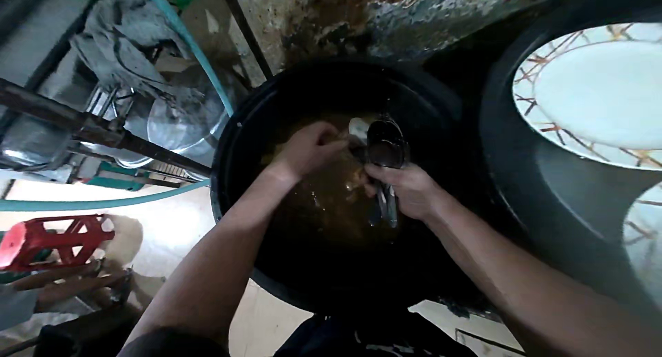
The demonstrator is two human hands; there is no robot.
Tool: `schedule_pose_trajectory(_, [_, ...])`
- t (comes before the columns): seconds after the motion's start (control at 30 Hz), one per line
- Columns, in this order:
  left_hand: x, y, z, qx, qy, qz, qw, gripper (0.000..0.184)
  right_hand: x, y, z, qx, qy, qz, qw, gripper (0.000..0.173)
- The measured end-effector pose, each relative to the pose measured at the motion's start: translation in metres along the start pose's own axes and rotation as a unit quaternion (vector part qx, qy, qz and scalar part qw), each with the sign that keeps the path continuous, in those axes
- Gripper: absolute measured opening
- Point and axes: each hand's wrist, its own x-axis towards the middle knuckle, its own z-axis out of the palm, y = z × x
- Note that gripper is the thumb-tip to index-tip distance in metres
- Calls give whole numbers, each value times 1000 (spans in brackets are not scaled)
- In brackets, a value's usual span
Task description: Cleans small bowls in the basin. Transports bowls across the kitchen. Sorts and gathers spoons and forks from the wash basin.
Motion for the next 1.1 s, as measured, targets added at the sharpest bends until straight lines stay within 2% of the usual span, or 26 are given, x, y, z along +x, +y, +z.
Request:
schedule_pose_trajectory(0.07, [-1,-38,7,94,-63,-118,987,55,2,2,-1,-3,51,4,999,12])
schedule_pose_trajectory(0.13, [-11,-66,26,251,-154,-233,927,57,3,-3,1,-2,117,32,993,14])
schedule_pose_trajectory(0.2, [-22,-92,49,290,-228,-287,884,54,4,-8,4,9,160,57,985,13])
schedule_pose_trajectory(0.23, [-26,-101,56,274,-239,-288,886,52,4,-9,5,19,163,55,985,13])
schedule_pose_trajectory(0.3, [-28,-113,58,208,-210,-267,917,46,3,-9,7,21,156,57,986,17])
schedule_pose_trajectory(0.37, [-29,-109,44,192,-130,-220,948,38,3,-7,8,6,144,60,988,19])
schedule_pose_trajectory(0.4, [-30,-98,32,213,-91,-164,959,34,3,-5,8,1,134,55,989,20])
schedule_pose_trajectory(0.43, [-33,-87,21,244,-54,-75,965,30,3,-4,8,-6,127,51,991,21])
schedule_pose_trajectory(0.47, [-34,-75,12,273,-19,34,961,26,4,-3,9,-17,120,50,991,21])
schedule_pose_trajectory(0.53, [-32,-41,-1,304,30,209,929,18,4,-2,8,-32,102,37,994,20])
schedule_pose_trajectory(0.6, [-27,-1,-6,325,54,294,897,14,3,1,4,-26,60,13,998,16])
schedule_pose_trajectory(0.63, [-22,9,-5,320,83,332,884,14,2,4,0,-11,23,-5,1000,17])
schedule_pose_trajectory(0.7, [-10,13,0,279,146,353,881,14,0,2,-2,1,-23,-21,1000,21])
schedule_pose_trajectory(0.73, [-4,10,3,238,170,335,895,15,-1,0,-2,3,-19,-18,1000,20])
schedule_pose_trajectory(0.77, [-1,6,6,190,169,285,924,20,0,-1,-1,7,9,-17,1000,18])
schedule_pose_trajectory(0.83, [3,-1,14,100,64,103,988,33,0,-3,1,-11,86,-22,996,11])
schedule_pose_trajectory(0.87, [5,-7,26,92,-13,22,995,39,0,-4,1,-30,121,-29,992,13])
schedule_pose_trajectory(0.9, [5,-12,46,111,-93,-27,989,44,0,-4,1,-56,155,-30,986,23])
schedule_pose_trajectory(0.97, [-2,-10,99,128,-246,-48,960,47,-1,-8,2,-146,210,-16,967,38])
schedule_pose_trajectory(1.0, [-5,-2,122,120,-298,-51,946,46,-1,-10,3,-191,230,-10,954,38])
schedule_pose_trajectory(1.1, [-15,28,161,151,-335,-69,928,37,-2,-10,4,-248,254,-37,934,36])
